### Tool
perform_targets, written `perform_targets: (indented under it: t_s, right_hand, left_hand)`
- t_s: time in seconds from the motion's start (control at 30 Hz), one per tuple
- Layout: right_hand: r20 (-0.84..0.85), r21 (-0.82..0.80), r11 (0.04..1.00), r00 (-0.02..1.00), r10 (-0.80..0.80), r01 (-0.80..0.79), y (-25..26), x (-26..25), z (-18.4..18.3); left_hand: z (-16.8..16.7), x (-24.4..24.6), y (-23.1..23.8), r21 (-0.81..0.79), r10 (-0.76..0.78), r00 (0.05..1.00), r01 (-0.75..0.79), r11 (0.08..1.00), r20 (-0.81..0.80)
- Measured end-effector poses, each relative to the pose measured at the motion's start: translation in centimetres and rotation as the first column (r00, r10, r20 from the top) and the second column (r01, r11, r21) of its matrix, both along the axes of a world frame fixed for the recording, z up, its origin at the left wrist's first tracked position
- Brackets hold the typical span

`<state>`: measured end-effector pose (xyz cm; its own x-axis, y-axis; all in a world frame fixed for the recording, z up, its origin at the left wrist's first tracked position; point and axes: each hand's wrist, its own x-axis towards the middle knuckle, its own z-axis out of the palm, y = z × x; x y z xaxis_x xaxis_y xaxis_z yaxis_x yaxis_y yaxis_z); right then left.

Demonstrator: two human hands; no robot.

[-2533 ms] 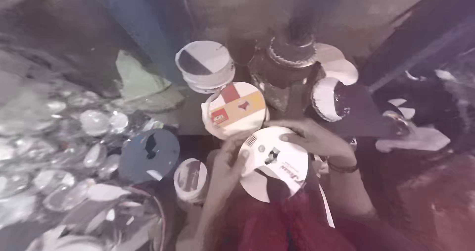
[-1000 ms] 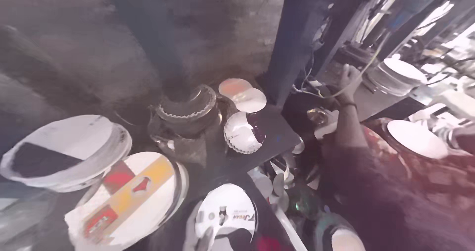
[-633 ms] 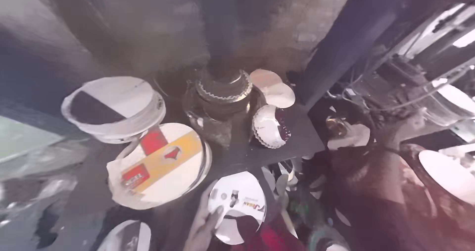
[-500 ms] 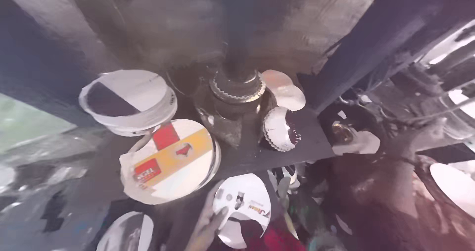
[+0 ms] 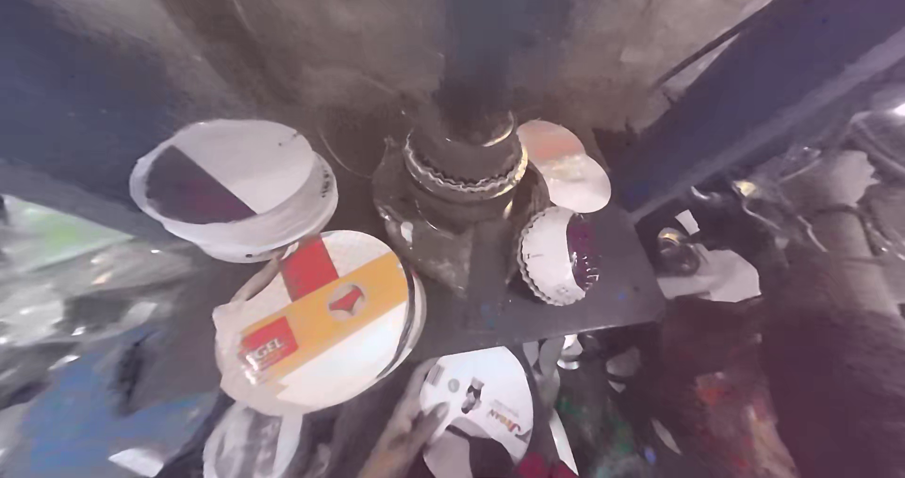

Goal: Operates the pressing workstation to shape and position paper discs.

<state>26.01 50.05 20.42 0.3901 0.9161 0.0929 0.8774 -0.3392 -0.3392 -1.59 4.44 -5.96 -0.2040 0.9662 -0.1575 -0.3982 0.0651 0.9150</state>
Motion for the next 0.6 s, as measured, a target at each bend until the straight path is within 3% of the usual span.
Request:
perform_targets:
  t_s: [0.2, 0.6]
  right_hand:
    - [-0.02, 0.015, 1.0, 1.0, 0.023, -0.022, -1.3, -1.2, 0.2]
    - [-0.016, -0.003, 0.999, 0.999, 0.034, -0.034, -1.5, -1.3, 0.4]
  left_hand:
    - [0.0, -0.1, -0.6, 0.059, 0.003, 1.0, -0.003, 0.998, -0.002]
    - [0.1, 0.3, -0.1, 0.01, 0.015, 0.999, -0.015, 1.0, -0.035]
